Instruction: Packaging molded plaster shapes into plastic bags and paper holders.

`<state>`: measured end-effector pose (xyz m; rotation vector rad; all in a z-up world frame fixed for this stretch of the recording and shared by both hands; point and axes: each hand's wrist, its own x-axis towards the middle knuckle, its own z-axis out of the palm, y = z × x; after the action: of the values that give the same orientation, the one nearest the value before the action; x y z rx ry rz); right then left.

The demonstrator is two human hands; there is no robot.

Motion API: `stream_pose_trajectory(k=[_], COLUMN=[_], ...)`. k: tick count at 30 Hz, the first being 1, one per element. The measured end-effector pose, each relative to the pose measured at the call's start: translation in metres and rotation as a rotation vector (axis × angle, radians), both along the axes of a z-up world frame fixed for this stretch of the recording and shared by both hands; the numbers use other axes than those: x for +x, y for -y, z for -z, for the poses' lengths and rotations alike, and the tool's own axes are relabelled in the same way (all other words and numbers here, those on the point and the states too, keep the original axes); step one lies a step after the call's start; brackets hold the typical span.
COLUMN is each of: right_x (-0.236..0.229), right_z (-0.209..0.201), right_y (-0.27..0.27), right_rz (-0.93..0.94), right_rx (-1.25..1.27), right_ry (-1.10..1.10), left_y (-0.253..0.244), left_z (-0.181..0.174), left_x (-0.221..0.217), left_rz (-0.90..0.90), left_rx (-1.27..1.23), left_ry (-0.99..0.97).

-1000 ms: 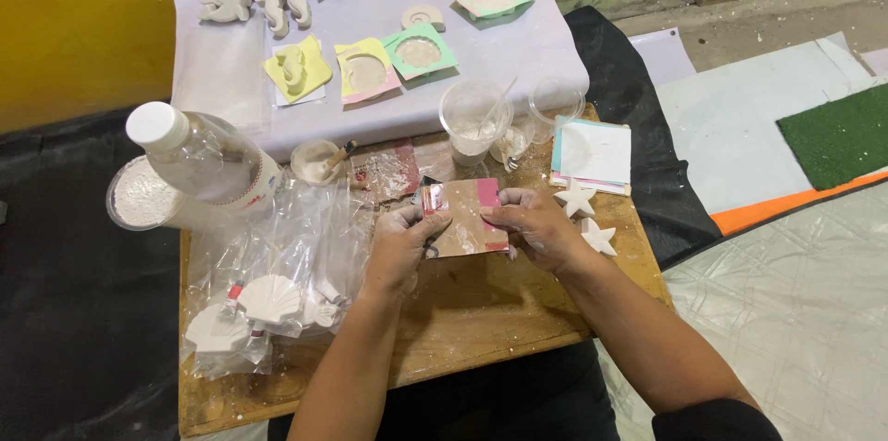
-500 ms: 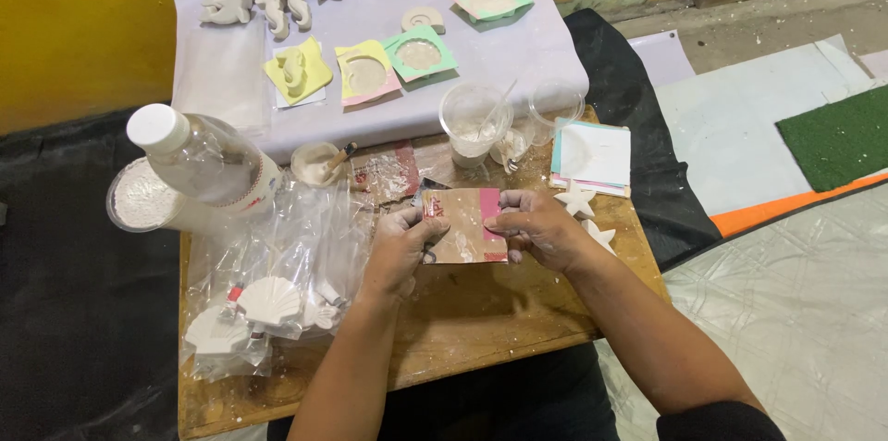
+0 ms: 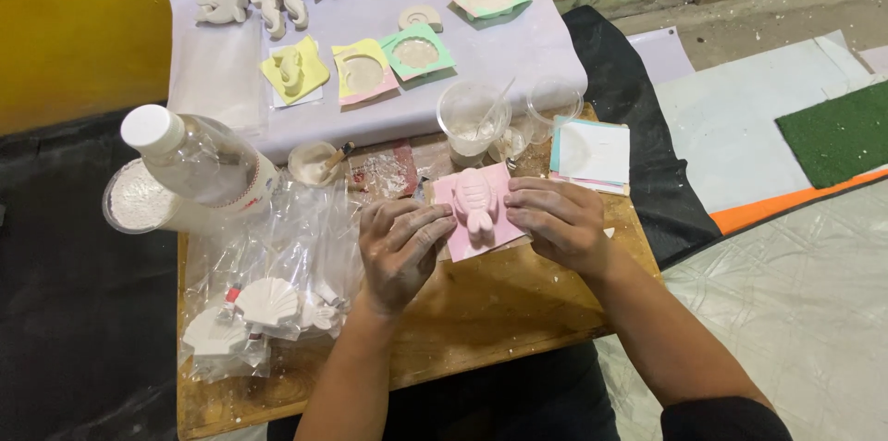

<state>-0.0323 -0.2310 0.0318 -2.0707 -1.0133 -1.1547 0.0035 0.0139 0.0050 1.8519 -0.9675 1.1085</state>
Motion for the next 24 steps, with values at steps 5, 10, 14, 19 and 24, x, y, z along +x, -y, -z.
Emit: stream_pose_trajectory(k=[5,10,14,19,24], right_x=[0.0,0.006,0.01,0.011,0.01], right_z=[0.01,0.01,0.007,0.011,0.012], right_y=[-0.003,-0.011,-0.011,-0.01,-0.011], right_rz=[0.047,0.029,-0.017,-0.031,-0.057], right_rx=[-0.017,0.031,0.081,0.094,0.085], right_ry=[0.142,0.194,0.156,0.112,0.012], left_y=[0.005,0.017,0.019,0.017,0.015], left_z=[0.032,0.023,0.01,0.012,0.013], left_x=[0.002,-0.015,-0.02,-0.021,-0.021], left_rz=[0.015,0.148,0.512,0.619,0.588], left_rx=[-0.15,-0.341,-0.775,-1.003,-0.814], left_ry=[-0.07,-0.388,-0.897,-1.218,-1.465])
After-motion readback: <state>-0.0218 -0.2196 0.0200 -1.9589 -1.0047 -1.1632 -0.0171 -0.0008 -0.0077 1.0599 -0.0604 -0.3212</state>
